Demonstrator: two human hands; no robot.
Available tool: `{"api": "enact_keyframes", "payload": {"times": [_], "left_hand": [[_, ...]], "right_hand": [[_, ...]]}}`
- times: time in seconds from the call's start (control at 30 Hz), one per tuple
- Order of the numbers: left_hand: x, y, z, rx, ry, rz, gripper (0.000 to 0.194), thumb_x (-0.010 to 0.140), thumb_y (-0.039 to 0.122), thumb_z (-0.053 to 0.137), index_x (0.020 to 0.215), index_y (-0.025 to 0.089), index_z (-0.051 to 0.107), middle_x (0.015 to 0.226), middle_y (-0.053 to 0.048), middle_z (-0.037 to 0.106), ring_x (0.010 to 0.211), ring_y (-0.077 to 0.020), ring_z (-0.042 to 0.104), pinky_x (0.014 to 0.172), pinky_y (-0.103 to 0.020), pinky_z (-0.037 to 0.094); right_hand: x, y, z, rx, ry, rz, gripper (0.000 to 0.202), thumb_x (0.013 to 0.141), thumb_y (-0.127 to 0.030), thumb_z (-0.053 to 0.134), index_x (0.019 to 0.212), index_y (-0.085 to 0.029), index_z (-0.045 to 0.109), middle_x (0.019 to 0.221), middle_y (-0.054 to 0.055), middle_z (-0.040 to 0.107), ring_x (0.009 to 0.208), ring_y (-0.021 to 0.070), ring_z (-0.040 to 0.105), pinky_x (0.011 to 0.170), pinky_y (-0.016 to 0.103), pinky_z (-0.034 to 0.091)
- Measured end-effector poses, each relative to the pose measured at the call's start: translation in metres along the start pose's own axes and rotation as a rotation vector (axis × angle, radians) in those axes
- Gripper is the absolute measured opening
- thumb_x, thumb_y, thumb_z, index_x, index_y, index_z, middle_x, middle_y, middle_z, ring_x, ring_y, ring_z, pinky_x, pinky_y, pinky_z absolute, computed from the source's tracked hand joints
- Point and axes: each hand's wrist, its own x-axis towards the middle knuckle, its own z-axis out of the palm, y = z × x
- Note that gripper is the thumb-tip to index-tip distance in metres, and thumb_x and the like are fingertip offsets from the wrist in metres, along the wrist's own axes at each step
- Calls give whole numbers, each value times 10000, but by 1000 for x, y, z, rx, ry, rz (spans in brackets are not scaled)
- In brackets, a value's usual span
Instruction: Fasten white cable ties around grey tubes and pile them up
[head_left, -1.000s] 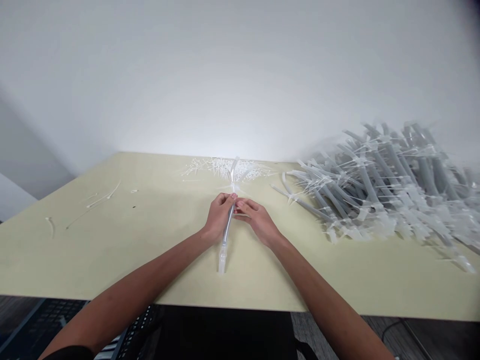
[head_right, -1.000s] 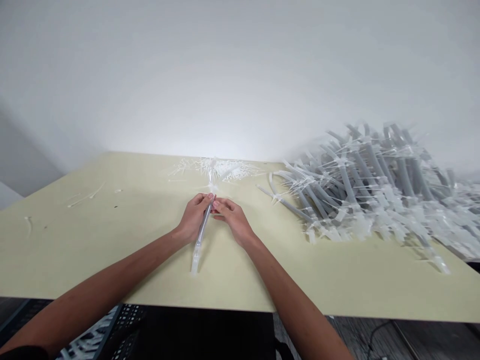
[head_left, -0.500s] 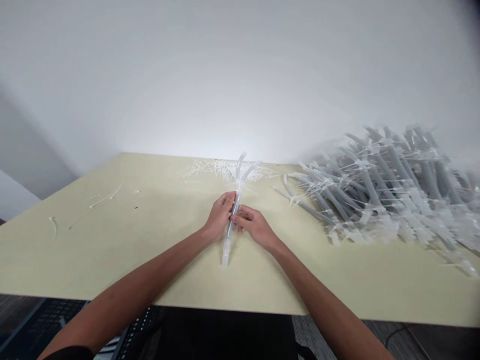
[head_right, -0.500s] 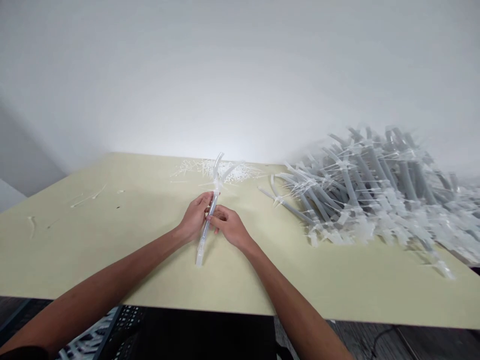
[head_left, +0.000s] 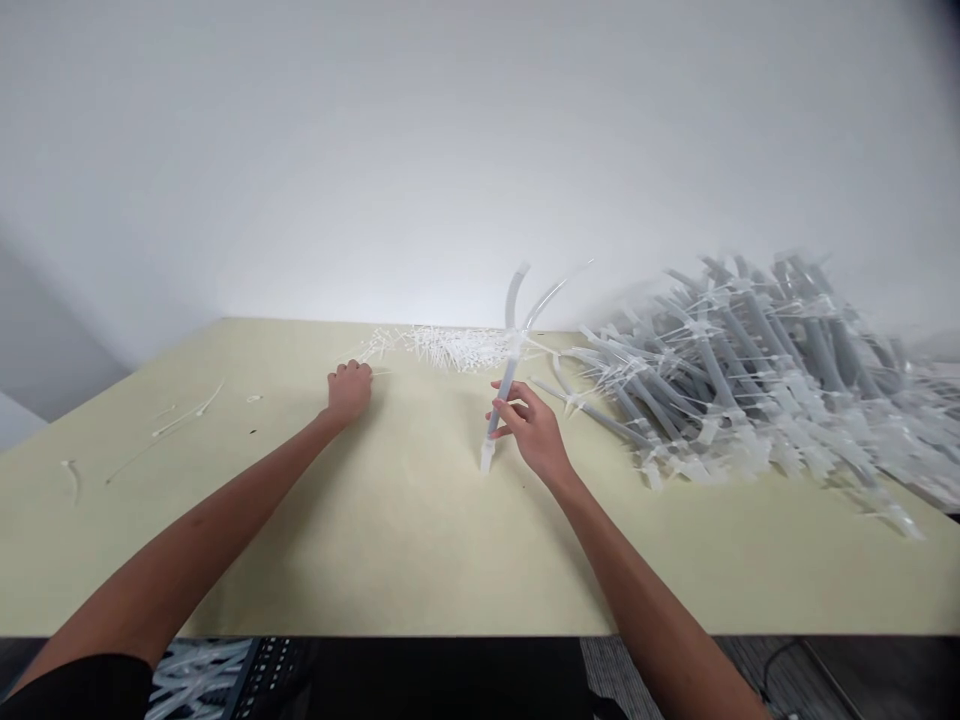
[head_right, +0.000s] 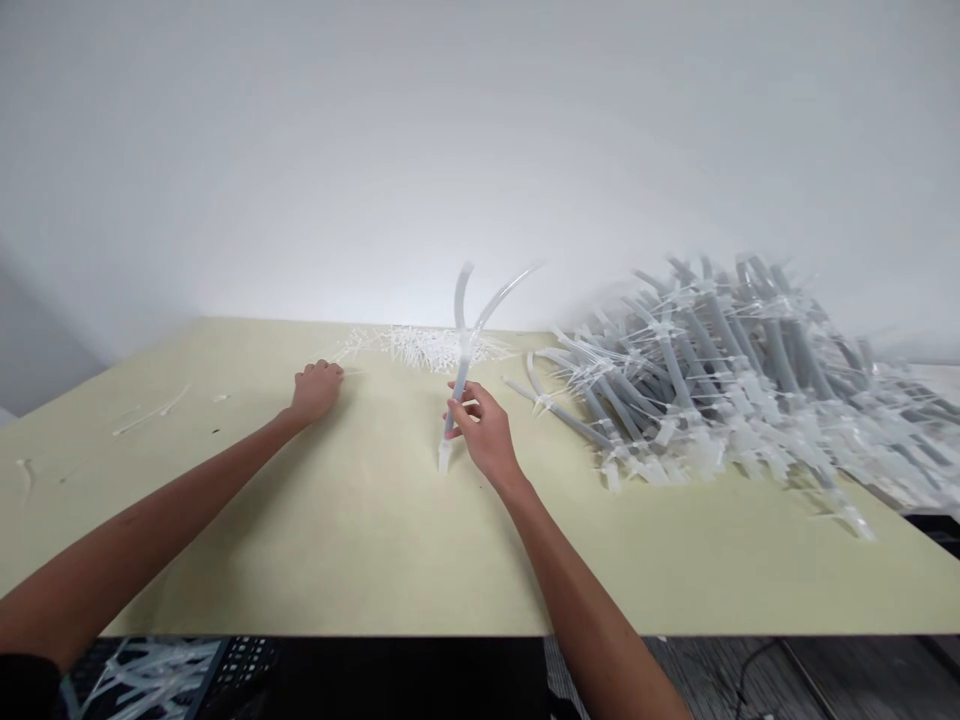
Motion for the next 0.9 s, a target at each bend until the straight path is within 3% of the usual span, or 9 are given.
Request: {"api": "enact_keyframes", "payload": {"times": [0.1, 0.23, 0.33, 0.4, 0.47, 0.57, 0.67, 0.8, 0.9], "left_hand": [[-8, 0, 2, 17, 49, 59, 268, 848, 172, 311, 955, 128, 552, 988, -156, 527, 961, -274, 449, 800, -374, 341], [-27, 16, -3, -179, 106, 115, 193, 808, 162, 364, 870, 150, 546, 896, -113, 552, 899, -233, 474, 799, -338, 352], [-51, 45, -16, -415, 130, 194, 157, 789, 175, 391, 863, 171, 530, 872, -73, 560, 850, -198, 492, 779, -313, 369], [-70, 71, -26, -532, 59, 219, 122, 788, 198, 405, 817, 175, 521, 818, -54, 560, 786, -184, 500, 734, -306, 376], [-88, 96, -34, -585, 4, 330, 101, 791, 219, 419, 796, 182, 513, 786, -44, 550, 781, -184, 492, 723, -308, 369], [-108, 122, -43, -664, -68, 445, 136, 829, 266, 395, 787, 194, 504, 794, -39, 534, 811, -187, 476, 722, -304, 361], [-116, 130, -47, -755, -158, 439, 208, 858, 325, 366, 763, 201, 502, 761, -28, 513, 792, -181, 469, 692, -292, 357], [-117, 125, -49, -825, -184, 446, 238, 862, 366, 372, 784, 209, 533, 770, -26, 505, 783, -178, 462, 677, -286, 348], [-117, 122, -51, -849, -207, 472, 241, 855, 372, 394, 776, 212, 555, 764, -29, 516, 777, -180, 462, 681, -289, 338]], "right_hand": [[1, 0, 0, -7, 18, -31, 351, 784, -444, 500, 1066, -239, 541, 848, 27, 485, 771, 173, 583, 556, 291, 551], [1, 2, 2, -11, 37, -41, 368, 784, -445, 501, 1081, -230, 543, 833, 35, 508, 774, 176, 574, 553, 290, 546], [0, 2, 6, -2, 35, -55, 377, 787, -437, 502, 1098, -227, 538, 835, 37, 513, 789, 176, 569, 557, 284, 544], [-1, 1, 9, -1, 23, -73, 375, 794, -428, 498, 1107, -225, 533, 836, 38, 517, 787, 171, 564, 562, 280, 539], [-2, 2, 13, -10, 5, -97, 370, 804, -415, 490, 1117, -223, 527, 851, 38, 520, 761, 158, 555, 574, 278, 531], [-2, 3, 14, -31, -19, -128, 366, 820, -397, 469, 1138, -220, 504, 890, 39, 524, 735, 138, 537, 600, 275, 515], [-1, 4, 10, -132, -35, -156, 313, 817, -372, 469, 1084, -215, 515, 905, 37, 542, 766, 141, 535, 635, 272, 479], [0, 4, 2, -384, -103, -201, 197, 804, -348, 478, 915, -205, 555, 891, 39, 575, 800, 157, 523, 670, 281, 418], [-1, 3, -1, -487, -174, -180, 199, 810, -362, 470, 919, -208, 533, 877, 38, 583, 803, 167, 520, 689, 291, 397]]}}
